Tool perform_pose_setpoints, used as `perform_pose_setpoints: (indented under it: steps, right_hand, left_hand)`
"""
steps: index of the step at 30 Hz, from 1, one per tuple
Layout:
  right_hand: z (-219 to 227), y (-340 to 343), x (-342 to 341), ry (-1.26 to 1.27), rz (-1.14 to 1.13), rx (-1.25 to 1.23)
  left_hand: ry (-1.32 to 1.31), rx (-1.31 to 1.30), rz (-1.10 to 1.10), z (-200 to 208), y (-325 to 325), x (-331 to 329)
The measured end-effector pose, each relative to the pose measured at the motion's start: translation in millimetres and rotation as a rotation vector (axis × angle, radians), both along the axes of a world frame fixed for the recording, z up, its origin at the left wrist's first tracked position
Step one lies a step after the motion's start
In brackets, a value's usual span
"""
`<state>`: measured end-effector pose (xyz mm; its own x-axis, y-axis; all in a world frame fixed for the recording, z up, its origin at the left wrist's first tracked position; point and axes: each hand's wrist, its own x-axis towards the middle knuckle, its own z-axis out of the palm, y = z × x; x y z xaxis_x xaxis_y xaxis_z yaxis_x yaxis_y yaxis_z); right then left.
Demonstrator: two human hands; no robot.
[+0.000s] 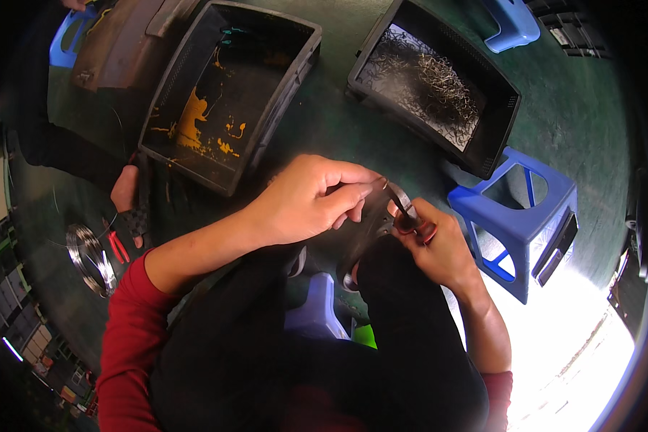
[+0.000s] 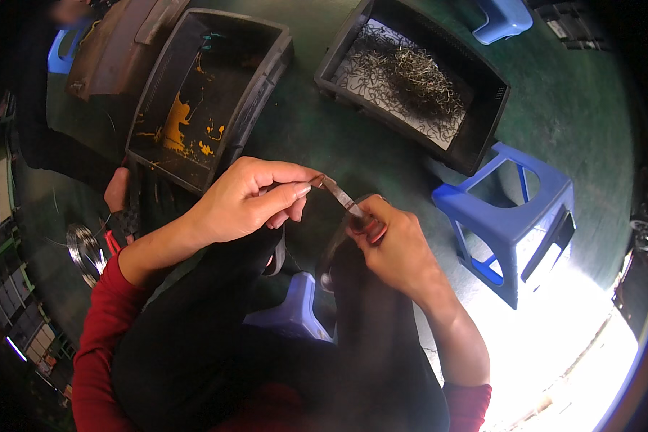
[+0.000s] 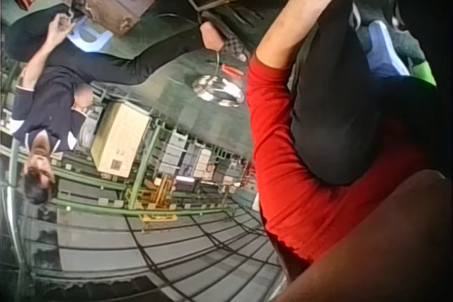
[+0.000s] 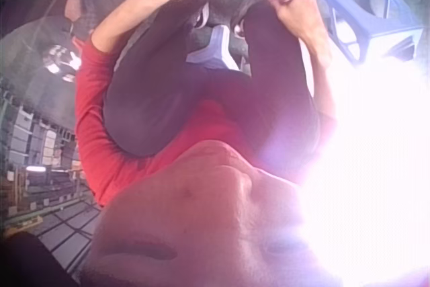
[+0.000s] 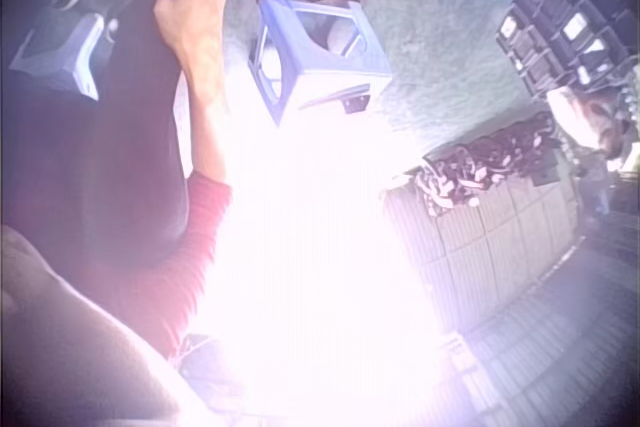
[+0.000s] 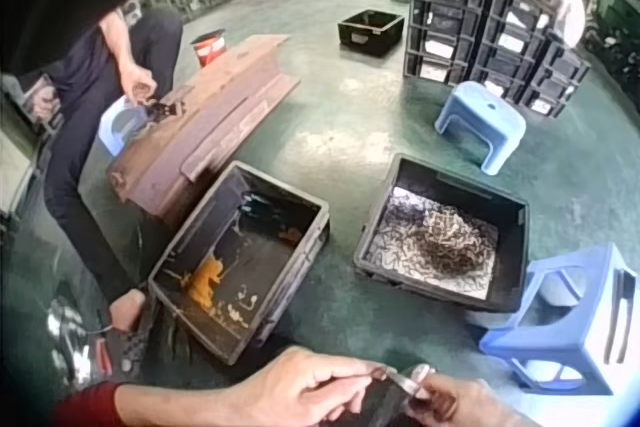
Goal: The person repeatedly picks small metal wire pieces from a black tray, bends them into loops using pliers, and places the finished pieces into a second tray. The process is repeated continuously.
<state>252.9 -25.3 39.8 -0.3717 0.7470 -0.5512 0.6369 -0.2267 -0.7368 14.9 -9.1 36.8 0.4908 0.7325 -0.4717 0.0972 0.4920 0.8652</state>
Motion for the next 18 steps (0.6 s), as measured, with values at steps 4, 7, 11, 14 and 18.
perform_pose_setpoints:
  steps: [4,7,11,14,18]
  right_hand:
    - [-5,-1,-3,-0.011,-0.023,0.102]
    - [-9,-3,-4,-0.026,-0.025,0.163]
    - [-16,-6,-5,-0.04,-0.038,0.211]
    - [-18,-7,-4,-0.078,-0.03,0.242]
    - [-21,-8,-4,-0.13,0.001,0.32]
  left_hand:
    - [0.026,-0.034,0.05,6,-5,5]
    - [0.064,-0.039,0.077,9,-11,7]
    - [0.137,-0.039,0.093,9,-17,11]
    - [0.167,-0.032,0.088,6,-20,12]
    - [0.108,-0.028,0.131,6,-23,13]
